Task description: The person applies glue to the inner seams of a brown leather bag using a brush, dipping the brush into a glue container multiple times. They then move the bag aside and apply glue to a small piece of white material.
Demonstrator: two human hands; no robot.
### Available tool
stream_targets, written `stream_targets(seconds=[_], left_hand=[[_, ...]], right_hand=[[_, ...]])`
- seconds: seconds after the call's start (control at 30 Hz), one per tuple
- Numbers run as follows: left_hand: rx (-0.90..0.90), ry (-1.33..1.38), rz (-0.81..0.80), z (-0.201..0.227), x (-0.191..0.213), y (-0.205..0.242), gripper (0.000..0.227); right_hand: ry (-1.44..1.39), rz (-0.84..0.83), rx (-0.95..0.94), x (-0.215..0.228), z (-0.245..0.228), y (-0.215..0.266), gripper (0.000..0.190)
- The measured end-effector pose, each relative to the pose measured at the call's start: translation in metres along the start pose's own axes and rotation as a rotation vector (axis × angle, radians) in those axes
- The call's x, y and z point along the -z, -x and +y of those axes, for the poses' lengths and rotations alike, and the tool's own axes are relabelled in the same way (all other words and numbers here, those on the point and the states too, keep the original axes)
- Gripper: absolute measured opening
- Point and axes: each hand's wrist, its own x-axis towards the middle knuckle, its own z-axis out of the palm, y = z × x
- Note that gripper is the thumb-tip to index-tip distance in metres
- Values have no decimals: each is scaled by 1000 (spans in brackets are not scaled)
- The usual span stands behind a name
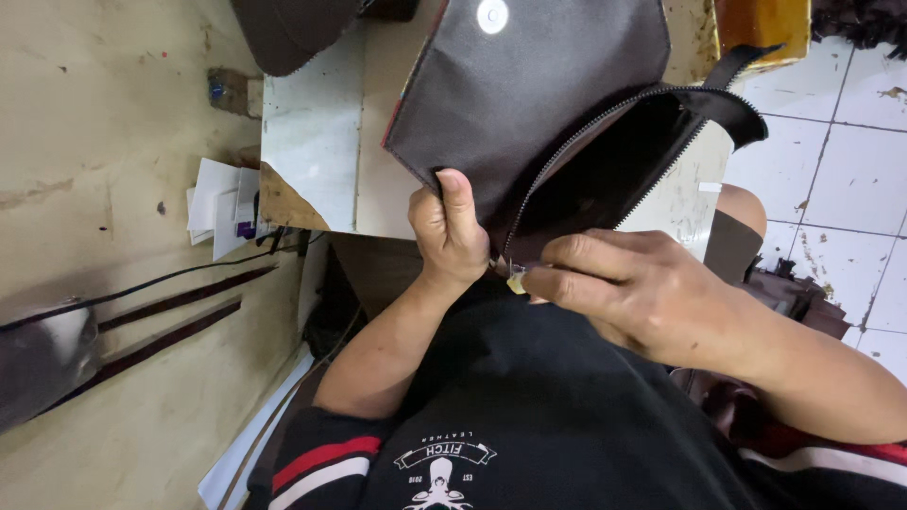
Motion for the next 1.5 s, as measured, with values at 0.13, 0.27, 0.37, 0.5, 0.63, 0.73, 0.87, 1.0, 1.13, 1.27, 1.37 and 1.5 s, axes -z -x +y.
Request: stream_targets(seconds=[0.13, 0.27, 0.37, 0.5, 0.63, 0.73, 0.87, 1.0, 1.13, 1.27, 1.37, 1.5], left_hand=[[-34, 61, 6, -2, 0, 0, 49], [-30, 36, 9, -2, -1, 1, 50], [-43, 18, 4, -3, 1, 2, 52], [-46, -8, 33, -10, 0, 5, 49], [-13, -41, 35, -17, 2, 9, 50], [3, 12, 12, -4, 3, 2, 48], [-6, 34, -18, 0, 2, -1, 52], [-25, -1, 16, -4, 1, 1, 50], [-8, 13, -3, 2, 2, -1, 49], [-38, -10, -8, 0, 2, 0, 50], [-34, 4, -12, -7, 2, 3, 50], [8, -24, 40, -7, 2, 4, 49]], right_hand=[[-63, 40, -99, -7, 9, 7, 16], [-128, 70, -171, 2, 8, -9, 18], [-193, 60, -218, 2, 10, -10, 14], [-167, 35, -244, -7, 16, -11, 14], [-136, -5, -247, -13, 21, -10, 14], [-254, 68, -233, 4, 12, -15, 14], [-354, 106, -204, 6, 9, -16, 13], [-288, 84, -132, 3, 10, -17, 20], [-85, 94, -97, -2, 11, -11, 16], [-1, 97, -14, -7, 8, -8, 11], [51, 100, 10, -7, 11, -6, 17], [60, 110, -70, -4, 13, -8, 19]])
